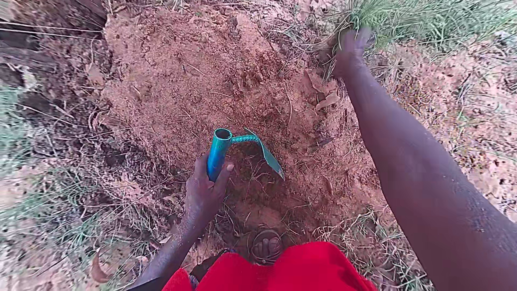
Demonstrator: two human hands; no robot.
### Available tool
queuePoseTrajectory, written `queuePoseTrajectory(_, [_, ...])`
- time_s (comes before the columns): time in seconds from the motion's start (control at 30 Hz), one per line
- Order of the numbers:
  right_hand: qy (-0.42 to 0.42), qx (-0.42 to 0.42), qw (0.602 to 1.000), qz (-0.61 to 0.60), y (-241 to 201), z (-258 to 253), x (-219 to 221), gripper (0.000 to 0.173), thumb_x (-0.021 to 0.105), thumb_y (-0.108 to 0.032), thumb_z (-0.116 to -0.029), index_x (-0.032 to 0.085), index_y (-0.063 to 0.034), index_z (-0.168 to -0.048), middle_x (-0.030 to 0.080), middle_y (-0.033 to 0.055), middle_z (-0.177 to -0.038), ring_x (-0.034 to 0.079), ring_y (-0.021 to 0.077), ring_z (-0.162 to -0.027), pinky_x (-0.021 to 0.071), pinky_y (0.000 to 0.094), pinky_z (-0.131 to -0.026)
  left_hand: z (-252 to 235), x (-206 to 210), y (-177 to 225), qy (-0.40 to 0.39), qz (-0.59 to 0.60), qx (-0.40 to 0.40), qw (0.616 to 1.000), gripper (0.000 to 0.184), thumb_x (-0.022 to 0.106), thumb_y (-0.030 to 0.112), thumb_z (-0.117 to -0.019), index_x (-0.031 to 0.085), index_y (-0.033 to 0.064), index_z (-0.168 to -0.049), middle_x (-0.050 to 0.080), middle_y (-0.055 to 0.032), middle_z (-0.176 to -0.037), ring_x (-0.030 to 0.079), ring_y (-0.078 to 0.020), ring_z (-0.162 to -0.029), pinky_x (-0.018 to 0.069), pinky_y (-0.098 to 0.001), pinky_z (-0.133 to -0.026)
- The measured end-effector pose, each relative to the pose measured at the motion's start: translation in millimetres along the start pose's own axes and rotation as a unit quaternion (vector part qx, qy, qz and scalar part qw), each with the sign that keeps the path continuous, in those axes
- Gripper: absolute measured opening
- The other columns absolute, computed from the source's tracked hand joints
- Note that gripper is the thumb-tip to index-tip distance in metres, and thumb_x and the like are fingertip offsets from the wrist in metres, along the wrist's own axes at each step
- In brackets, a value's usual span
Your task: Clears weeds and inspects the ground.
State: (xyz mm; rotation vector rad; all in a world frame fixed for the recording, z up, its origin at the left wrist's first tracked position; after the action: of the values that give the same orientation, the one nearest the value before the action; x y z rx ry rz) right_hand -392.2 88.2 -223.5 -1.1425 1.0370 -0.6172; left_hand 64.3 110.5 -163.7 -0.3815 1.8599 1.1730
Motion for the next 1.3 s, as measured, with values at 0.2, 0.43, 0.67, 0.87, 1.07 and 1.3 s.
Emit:
queuePoseTrajectory(0.2, [0.021, 0.117, 0.975, -0.190, 13.4, 41.6, -8.4, 0.035, 0.048, -0.019, -0.1073, 0.051, -0.0009, -0.136, 0.059, 0.0161, -0.128, 0.060, 0.0219, -0.117, 0.0536, 0.0419, -0.096, -1.3, -0.1, 4.6, -0.005, -0.016, -0.020, 1.000, 0.056, 0.059, 0.041, -0.0989, 0.056, -0.0093, -0.124, 0.059, -0.0049, -0.071, 0.054, -0.0033, -0.058, 0.0468, -0.0226, -0.056])
queuePoseTrajectory(0.43, [0.146, 0.180, 0.921, -0.314, 31.9, 125.9, -14.2, 0.036, 0.047, -0.022, -0.1089, 0.052, 0.0004, -0.137, 0.058, 0.0164, -0.128, 0.058, 0.0217, -0.115, 0.0517, 0.0408, -0.096, 0.0, -1.1, 7.2, -0.037, -0.024, -0.043, 0.998, 0.052, 0.059, 0.037, -0.1001, 0.054, -0.0020, -0.134, 0.063, -0.0122, -0.080, 0.060, -0.0209, -0.067, 0.0504, -0.0421, -0.066])
queuePoseTrajectory(0.67, [0.202, 0.224, 0.894, -0.330, 36.4, 199.9, -13.7, 0.029, 0.046, -0.020, -0.1093, 0.055, -0.0017, -0.130, 0.060, 0.0128, -0.116, 0.059, 0.0178, -0.102, 0.0525, 0.0368, -0.090, -1.9, 0.3, 2.9, -0.044, -0.010, -0.018, 0.999, 0.053, 0.057, 0.042, -0.1015, 0.054, -0.0003, -0.133, 0.061, -0.0104, -0.076, 0.059, -0.0215, -0.064, 0.0499, -0.0432, -0.063])
queuePoseTrajectory(0.87, [0.178, 0.178, 0.874, -0.415, 40.2, 238.5, -38.2, 0.022, 0.052, -0.025, -0.1087, 0.049, -0.0166, -0.089, 0.046, -0.0057, -0.063, 0.043, 0.0046, -0.046, 0.0452, 0.0220, -0.045, -2.0, 0.1, -0.5, -0.052, 0.002, -0.013, 0.999, 0.053, 0.059, 0.041, -0.1009, 0.053, 0.0003, -0.133, 0.060, -0.0106, -0.075, 0.059, -0.0220, -0.063, 0.0502, -0.0439, -0.061])
queuePoseTrajectory(1.07, [0.154, 0.178, 0.895, -0.379, 21.4, 274.3, -48.4, 0.016, 0.056, -0.029, -0.1071, 0.051, -0.0182, -0.096, 0.049, -0.0077, -0.069, 0.046, 0.0020, -0.052, 0.0462, 0.0194, -0.051, -1.5, -0.1, -2.9, -0.053, 0.011, -0.001, 0.999, 0.055, 0.059, 0.041, -0.1007, 0.052, -0.0001, -0.135, 0.061, -0.0113, -0.075, 0.059, -0.0232, -0.062, 0.0507, -0.0451, -0.060])
queuePoseTrajectory(1.3, [0.140, 0.164, 0.912, -0.350, 28.1, 287.8, -45.8, 0.013, 0.053, -0.019, -0.1084, 0.055, -0.0145, -0.097, 0.051, -0.0062, -0.069, 0.045, 0.0025, -0.051, 0.0437, 0.0178, -0.048, -3.0, -1.3, -1.2, -0.059, 0.007, -0.009, 0.998, 0.053, 0.059, 0.041, -0.1008, 0.051, -0.0008, -0.133, 0.060, -0.0103, -0.074, 0.059, -0.0225, -0.061, 0.0501, -0.0443, -0.059])
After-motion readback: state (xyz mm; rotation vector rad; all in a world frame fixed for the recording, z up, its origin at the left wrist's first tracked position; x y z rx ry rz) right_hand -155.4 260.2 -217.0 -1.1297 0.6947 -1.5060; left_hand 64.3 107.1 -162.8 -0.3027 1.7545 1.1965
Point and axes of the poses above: each hand's wrist, its own z-axis away from the middle knuckle, its own x-axis out of the palm, y = z × x, the point moved 3 cm from there along -z, towards the middle knuckle
